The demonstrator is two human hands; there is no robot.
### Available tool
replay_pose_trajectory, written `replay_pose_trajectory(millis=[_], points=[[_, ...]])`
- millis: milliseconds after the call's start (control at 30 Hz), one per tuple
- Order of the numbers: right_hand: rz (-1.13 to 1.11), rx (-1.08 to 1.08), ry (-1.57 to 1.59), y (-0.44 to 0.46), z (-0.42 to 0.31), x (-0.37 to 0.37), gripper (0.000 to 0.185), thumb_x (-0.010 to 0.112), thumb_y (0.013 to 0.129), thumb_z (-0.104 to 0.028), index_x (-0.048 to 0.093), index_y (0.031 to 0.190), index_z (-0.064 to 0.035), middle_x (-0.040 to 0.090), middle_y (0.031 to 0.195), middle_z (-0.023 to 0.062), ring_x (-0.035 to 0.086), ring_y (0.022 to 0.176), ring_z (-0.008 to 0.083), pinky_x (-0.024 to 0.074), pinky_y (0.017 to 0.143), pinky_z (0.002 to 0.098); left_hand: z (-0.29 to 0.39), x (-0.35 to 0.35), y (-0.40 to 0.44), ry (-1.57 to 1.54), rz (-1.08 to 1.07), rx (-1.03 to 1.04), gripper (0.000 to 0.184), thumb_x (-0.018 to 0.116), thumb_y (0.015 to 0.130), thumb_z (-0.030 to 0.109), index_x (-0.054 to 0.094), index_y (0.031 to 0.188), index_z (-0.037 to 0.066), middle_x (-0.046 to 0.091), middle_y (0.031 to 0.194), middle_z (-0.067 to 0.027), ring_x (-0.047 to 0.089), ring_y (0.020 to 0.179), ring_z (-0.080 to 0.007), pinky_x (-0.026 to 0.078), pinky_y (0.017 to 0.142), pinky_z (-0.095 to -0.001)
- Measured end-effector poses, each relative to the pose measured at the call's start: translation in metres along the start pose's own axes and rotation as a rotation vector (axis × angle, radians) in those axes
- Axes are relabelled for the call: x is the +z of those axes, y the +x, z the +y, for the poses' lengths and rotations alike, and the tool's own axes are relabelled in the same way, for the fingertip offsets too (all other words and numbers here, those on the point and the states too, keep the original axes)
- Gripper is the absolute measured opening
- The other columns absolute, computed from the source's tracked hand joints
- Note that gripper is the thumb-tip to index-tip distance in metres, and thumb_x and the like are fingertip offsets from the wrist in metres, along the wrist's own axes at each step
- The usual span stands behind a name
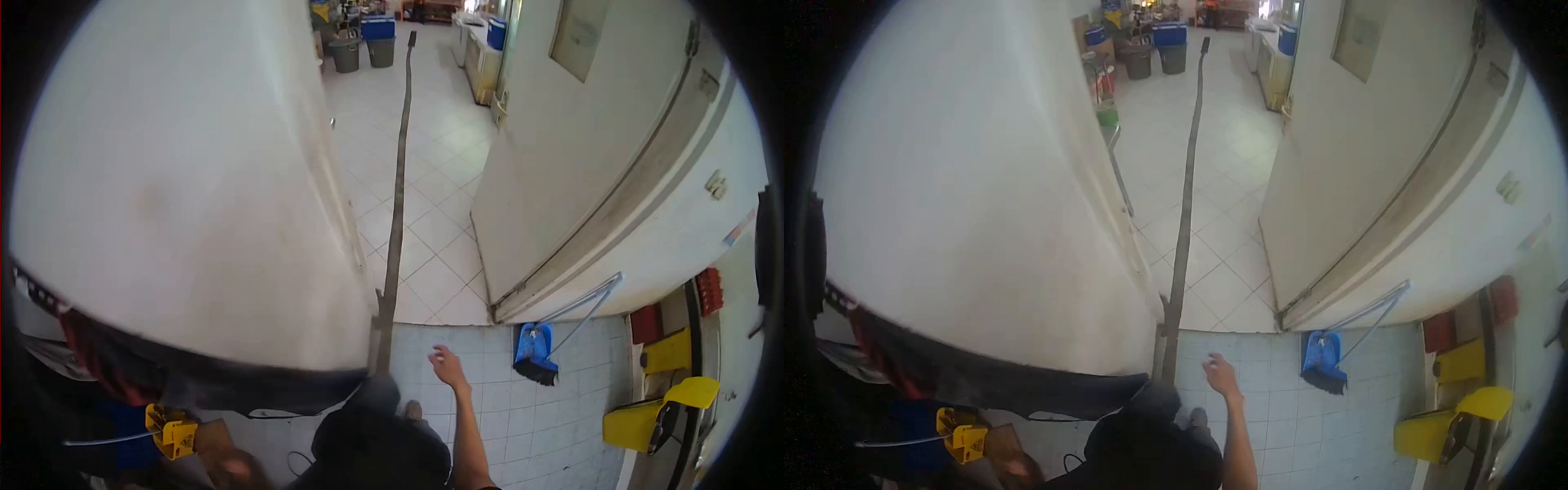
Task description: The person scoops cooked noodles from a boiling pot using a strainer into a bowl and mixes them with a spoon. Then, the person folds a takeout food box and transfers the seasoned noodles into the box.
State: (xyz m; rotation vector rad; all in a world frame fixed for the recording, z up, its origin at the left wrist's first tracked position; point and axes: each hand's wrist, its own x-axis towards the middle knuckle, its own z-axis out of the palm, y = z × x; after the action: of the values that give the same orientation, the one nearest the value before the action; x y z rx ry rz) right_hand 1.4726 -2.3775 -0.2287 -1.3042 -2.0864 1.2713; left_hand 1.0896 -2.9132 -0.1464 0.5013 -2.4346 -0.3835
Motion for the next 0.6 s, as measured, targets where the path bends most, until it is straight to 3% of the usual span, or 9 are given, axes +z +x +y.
replay_pose_trajectory(millis=[100,200,300,400,433,467,533,567,600], points=[[-0.257,-0.066,0.166,0.066,-0.053,0.004,0.038,0.066,0.092,-0.027,0.061,0.122,-0.0048,0.071,0.103,0.0161,0.071,0.090,0.0276,0.0551,0.080,0.0376,0.064,0.016,-0.114,-0.179,-0.361,0.223,0.042,0.058,0.099,0.036,0.065,0.121,0.001,0.066,0.120,-0.0179,0.062,0.112,-0.0292,0.048,0.095,-0.0387],[-0.492,-0.142,0.157,0.161,-0.061,0.023,0.040,0.063,0.093,-0.032,0.060,0.122,-0.0041,0.070,0.108,0.0199,0.068,0.100,0.0350,0.0526,0.086,0.0424,0.156,0.041,-0.221,-0.336,-0.759,0.366,0.042,0.058,0.099,0.036,0.064,0.122,0.001,0.065,0.121,-0.0168,0.062,0.112,-0.0281,0.048,0.096,-0.0383],[-0.545,-0.177,0.104,0.264,-0.040,0.027,0.040,0.060,0.094,-0.032,0.059,0.124,-0.0047,0.068,0.114,0.0203,0.066,0.105,0.0359,0.0512,0.090,0.0432,0.254,0.085,-0.303,-0.450,-1.144,0.436,0.044,0.059,0.098,0.037,0.063,0.123,0.001,0.064,0.123,-0.0158,0.061,0.113,-0.0270,0.047,0.096,-0.0380],[-0.325,-0.176,-0.173,0.339,0.051,0.016,0.035,0.059,0.095,-0.028,0.062,0.121,-0.0054,0.069,0.110,0.0186,0.067,0.102,0.0336,0.0523,0.090,0.0417,0.348,0.134,-0.355,-0.530,-1.452,0.498,0.045,0.059,0.098,0.037,0.062,0.124,0.001,0.064,0.124,-0.0147,0.060,0.113,-0.0259,0.047,0.096,-0.0376],[-0.356,0.102,-0.214,0.349,0.091,0.002,0.038,0.057,0.094,-0.033,0.063,0.121,-0.0061,0.066,0.117,0.0218,0.063,0.110,0.0363,0.0495,0.095,0.0447,0.369,0.149,-0.369,-0.547,-1.533,0.529,0.045,0.059,0.098,0.037,0.061,0.125,0.001,0.064,0.124,-0.0143,0.060,0.114,-0.0256,0.047,0.096,-0.0375],[-0.519,-0.016,-0.350,0.358,0.159,-0.017,0.045,0.054,0.093,-0.038,0.062,0.124,-0.0070,0.062,0.125,0.0239,0.060,0.116,0.0388,0.0469,0.099,0.0474,0.389,0.159,-0.380,-0.593,-1.585,0.581,0.045,0.059,0.098,0.037,0.061,0.125,0.001,0.064,0.125,-0.0139,0.060,0.114,-0.0252,0.047,0.096,-0.0374],[-0.581,0.178,-0.679,0.356,0.258,-0.057,0.052,0.047,0.091,-0.048,0.065,0.121,-0.0091,0.059,0.131,0.0216,0.057,0.118,0.0404,0.0467,0.098,0.0494,0.445,0.186,-0.393,-0.745,-1.646,0.688,0.046,0.060,0.098,0.037,0.060,0.126,0.001,0.063,0.126,-0.0132,0.060,0.114,-0.0245,0.046,0.097,-0.0372],[-0.552,0.255,-0.732,0.345,0.261,-0.092,0.046,0.048,0.090,-0.047,0.071,0.104,-0.0093,0.067,0.115,0.0211,0.063,0.107,0.0394,0.0491,0.092,0.0508,0.470,0.199,-0.395,-0.860,-1.641,0.759,0.047,0.060,0.098,0.038,0.060,0.126,0.001,0.063,0.126,-0.0128,0.059,0.115,-0.0241,0.046,0.097,-0.0371],[-0.800,0.305,-0.748,0.343,0.279,-0.127,0.041,0.050,0.089,-0.044,0.073,0.088,-0.0096,0.072,0.093,0.0186,0.068,0.093,0.0368,0.0511,0.084,0.0517,0.494,0.213,-0.401,-0.969,-1.620,0.829,0.047,0.060,0.098,0.038,0.060,0.127,0.001,0.063,0.126,-0.0125,0.059,0.115,-0.0238,0.046,0.097,-0.0370]])
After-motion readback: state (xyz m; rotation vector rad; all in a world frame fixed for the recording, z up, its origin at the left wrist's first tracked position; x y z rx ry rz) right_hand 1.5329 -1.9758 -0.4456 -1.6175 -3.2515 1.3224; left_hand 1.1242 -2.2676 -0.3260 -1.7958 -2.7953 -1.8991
